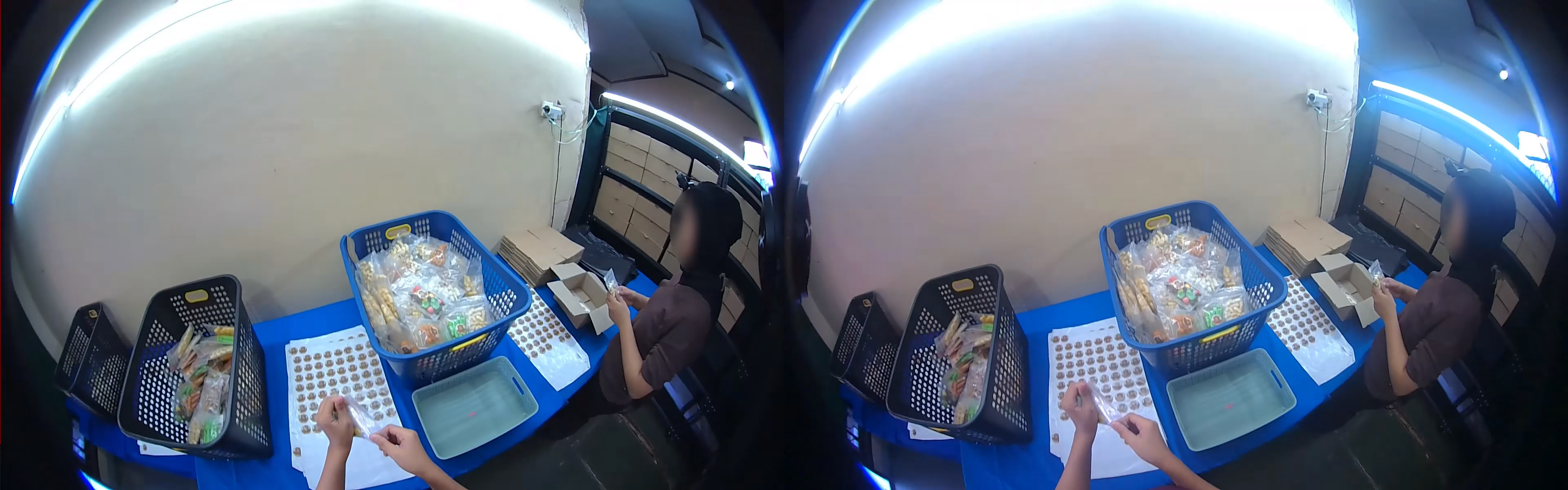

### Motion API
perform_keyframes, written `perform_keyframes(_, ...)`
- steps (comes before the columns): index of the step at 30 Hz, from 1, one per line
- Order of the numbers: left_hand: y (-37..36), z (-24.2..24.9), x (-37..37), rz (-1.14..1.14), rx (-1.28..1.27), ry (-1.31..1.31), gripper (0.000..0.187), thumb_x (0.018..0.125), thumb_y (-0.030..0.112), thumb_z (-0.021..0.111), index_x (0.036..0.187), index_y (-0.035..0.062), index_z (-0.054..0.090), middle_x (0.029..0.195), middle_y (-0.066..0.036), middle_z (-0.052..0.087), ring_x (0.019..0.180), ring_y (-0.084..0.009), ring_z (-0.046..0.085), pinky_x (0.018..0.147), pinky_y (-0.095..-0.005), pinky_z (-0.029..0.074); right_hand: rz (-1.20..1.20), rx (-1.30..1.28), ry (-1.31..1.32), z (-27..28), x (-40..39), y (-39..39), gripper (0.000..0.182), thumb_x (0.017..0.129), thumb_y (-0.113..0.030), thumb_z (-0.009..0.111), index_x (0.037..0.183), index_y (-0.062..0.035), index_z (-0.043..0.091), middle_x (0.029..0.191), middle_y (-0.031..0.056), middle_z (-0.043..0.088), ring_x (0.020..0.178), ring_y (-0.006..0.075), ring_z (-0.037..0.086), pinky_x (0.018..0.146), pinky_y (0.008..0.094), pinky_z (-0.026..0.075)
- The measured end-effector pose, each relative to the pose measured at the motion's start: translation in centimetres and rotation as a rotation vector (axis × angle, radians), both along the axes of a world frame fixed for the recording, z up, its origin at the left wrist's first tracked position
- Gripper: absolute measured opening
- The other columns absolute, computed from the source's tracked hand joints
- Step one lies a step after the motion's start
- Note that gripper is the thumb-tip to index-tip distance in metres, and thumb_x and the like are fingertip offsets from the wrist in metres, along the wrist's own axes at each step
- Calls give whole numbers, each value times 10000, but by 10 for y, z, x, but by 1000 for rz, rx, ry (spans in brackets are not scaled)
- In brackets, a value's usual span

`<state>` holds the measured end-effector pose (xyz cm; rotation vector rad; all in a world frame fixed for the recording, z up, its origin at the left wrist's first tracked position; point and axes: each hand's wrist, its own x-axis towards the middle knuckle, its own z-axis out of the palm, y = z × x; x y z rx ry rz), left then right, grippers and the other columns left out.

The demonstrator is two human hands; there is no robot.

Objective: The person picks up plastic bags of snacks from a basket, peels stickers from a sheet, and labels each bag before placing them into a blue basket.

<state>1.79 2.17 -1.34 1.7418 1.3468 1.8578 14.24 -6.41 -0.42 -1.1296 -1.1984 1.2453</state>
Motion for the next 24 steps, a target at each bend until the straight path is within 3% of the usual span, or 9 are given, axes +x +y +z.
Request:
perform_keyframes(4, -8, -16, -21, -110, -251, -393, 297, 875, 181, 479, 637, 8, 509, 560, 4, 448, 535, -71, 406, 468, -248, 297, 80, 131, -48, -2, 4, 0, 179, 809, -155, 592, 913, -11, 577, 703, -1, 549, 596, 49, 491, 560, 200, 415)
perform_keyframes(5, -11, -21, -28, -149, -305, -512, 277, 880, 208, 484, 695, 11, 547, 608, 39, 472, 578, -27, 404, 482, -212, 307, 113, 94, -92, 3, 10, -1, 266, 801, -128, 585, 1050, -43, 543, 913, 56, 550, 755, 116, 533, 685, 231, 428)
perform_keyframes(9, -32, -6, -22, -360, -671, -474, 243, 872, 214, 496, 839, -8, 591, 712, 12, 545, 625, -35, 456, 530, -185, 374, 53, 500, -428, 55, 15, -10, 358, 767, -159, 603, 1116, -142, 524, 1153, 108, 439, 1070, 265, 403, 912, 355, 313)
perform_keyframes(12, -31, -19, -19, -849, -898, -194, 230, 863, 200, 505, 911, -9, 589, 795, -7, 578, 670, -50, 492, 587, -190, 409, 63, 713, -689, 55, 10, -14, 330, 763, -204, 612, 1082, -160, 541, 1169, 90, 433, 1081, 254, 395, 925, 400, 274)
perform_keyframes(15, -35, -13, -8, -989, -921, -176, 226, 858, 194, 505, 945, -1, 581, 847, -39, 596, 760, -92, 537, 684, -222, 432, 142, 667, -676, 51, 20, -16, 167, 751, -238, 630, 889, -148, 602, 969, 35, 549, 964, 186, 478, 870, 390, 281)
perform_keyframes(17, -34, 0, -4, -852, -663, -57, 237, 836, 169, 517, 1010, 13, 559, 923, -64, 599, 870, -144, 548, 780, -272, 416, 131, 649, -638, 55, 30, -17, 154, 741, -244, 645, 763, -97, 602, 726, -1, 578, 776, 159, 542, 783, 342, 327)
perform_keyframes(19, -39, 27, -8, -809, -493, 34, 241, 847, 179, 509, 1023, 21, 561, 969, -79, 601, 957, -186, 548, 867, -315, 389, 132, 523, -512, 62, 42, -20, 174, 735, -239, 650, 740, -74, 596, 699, 7, 568, 723, 170, 546, 745, 319, 342)
perform_keyframes(22, -52, 51, -16, -969, -469, 188, 200, 836, 163, 533, 968, 23, 589, 933, -72, 609, 914, -168, 560, 835, -295, 405, 44, 457, -449, 64, 46, -20, 171, 730, -186, 655, 709, -31, 587, 664, 43, 545, 637, 177, 531, 631, 276, 381)
perform_keyframes(24, -62, 50, -7, -936, -529, 168, 142, 773, 147, 626, 814, 12, 608, 757, -38, 607, 737, -117, 563, 694, -240, 428, 30, 332, -409, 51, 46, -19, 148, 731, -152, 653, 721, -19, 586, 660, 62, 537, 615, 166, 519, 598, 266, 391)
